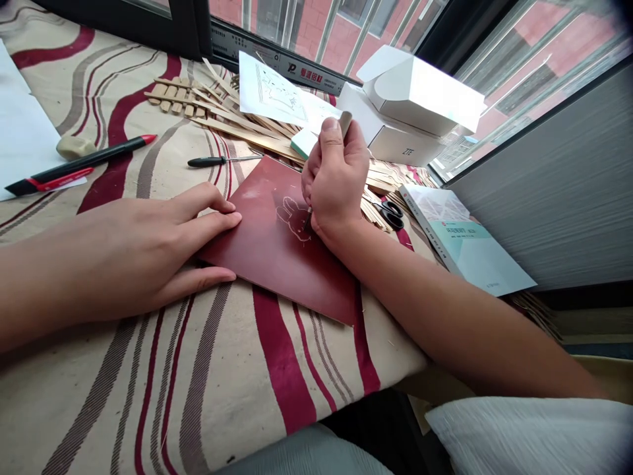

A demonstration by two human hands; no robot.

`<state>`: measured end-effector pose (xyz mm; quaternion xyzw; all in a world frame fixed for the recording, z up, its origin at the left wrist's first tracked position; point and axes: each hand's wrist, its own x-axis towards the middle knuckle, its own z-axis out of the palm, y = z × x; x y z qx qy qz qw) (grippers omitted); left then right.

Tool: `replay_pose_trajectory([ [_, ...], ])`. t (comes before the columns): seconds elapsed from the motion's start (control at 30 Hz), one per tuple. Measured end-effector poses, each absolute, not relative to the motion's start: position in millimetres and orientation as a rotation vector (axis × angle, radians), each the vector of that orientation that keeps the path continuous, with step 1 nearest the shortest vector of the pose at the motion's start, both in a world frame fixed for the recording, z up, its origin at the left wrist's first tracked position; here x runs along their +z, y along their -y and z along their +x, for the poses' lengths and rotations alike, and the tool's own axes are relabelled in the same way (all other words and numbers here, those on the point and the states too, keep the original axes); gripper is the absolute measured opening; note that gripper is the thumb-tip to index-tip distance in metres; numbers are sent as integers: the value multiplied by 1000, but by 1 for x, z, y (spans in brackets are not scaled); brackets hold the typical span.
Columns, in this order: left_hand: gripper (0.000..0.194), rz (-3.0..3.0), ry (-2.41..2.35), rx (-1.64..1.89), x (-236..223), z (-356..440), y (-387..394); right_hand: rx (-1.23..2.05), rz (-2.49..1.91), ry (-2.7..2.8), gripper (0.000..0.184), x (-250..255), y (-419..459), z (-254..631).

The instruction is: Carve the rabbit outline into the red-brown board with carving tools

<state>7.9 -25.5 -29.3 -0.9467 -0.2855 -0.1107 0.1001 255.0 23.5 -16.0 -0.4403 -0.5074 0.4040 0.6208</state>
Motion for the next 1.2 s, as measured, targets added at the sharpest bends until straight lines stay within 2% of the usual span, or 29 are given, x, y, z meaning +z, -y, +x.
replay_pose_trajectory([
  [0.13, 68, -2813, 865, -367, -32, 8, 25, 980, -891, 1093, 46, -8, -19, 259],
  [0.2, 68, -2821, 873, -354, -33, 8, 25, 1025, -879, 1116, 45, -6, -20, 262],
  [0.3, 71, -2831, 887, -322, -33, 8, 25, 1080, -893, 1107, 35, -6, -26, 264],
  [0.4, 71, -2827, 888, -302, -33, 7, 25, 1145, -936, 1069, 14, -8, -33, 263],
  [0.57, 70, -2820, 875, -344, -35, 7, 24, 1194, -941, 1093, 18, -7, -37, 260],
  [0.7, 67, -2797, 815, -401, -37, 8, 23, 1236, -967, 1091, 4, -2, -36, 258],
  [0.93, 62, -2768, 767, -451, -38, 8, 23, 1190, -934, 1194, 5, 2, -30, 253],
  [1.2, 72, -2820, 914, -350, -39, 8, 21, 1143, -806, 1395, 8, -1, -26, 254],
])
